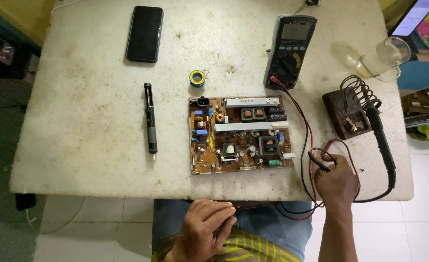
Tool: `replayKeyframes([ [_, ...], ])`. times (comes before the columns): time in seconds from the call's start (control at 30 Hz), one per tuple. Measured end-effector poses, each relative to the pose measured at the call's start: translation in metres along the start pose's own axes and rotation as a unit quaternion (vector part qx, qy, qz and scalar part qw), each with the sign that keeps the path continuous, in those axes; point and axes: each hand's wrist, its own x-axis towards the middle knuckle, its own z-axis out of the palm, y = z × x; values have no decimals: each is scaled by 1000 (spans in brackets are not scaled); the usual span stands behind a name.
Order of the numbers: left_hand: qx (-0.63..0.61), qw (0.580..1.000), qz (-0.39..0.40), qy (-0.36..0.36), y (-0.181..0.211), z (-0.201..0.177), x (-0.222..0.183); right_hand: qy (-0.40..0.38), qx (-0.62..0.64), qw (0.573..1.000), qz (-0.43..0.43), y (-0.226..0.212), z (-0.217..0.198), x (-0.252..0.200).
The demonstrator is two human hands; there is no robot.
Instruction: Testing and inspecting a circuit board using a multimeter and probes at a repair bench.
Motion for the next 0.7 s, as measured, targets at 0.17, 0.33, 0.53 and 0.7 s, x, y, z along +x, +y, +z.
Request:
replayKeyframes([
  [0.17, -4, 1000, 4, 7, 2, -5, 3, -15, 77, 996, -50, 13, -7, -16],
  [0.33, -117, 989, -81, -28, 21, -14, 2, -69, 368, 923, -85, 82, 27, -81],
  [0.53, -226, 955, -69, -178, 42, -18, 10, -290, 202, 895, -272, 36, 35, -178],
  [0.7, -169, 967, -44, -185, 26, -42, 4, -297, 145, 870, -365, 62, 61, -158],
])
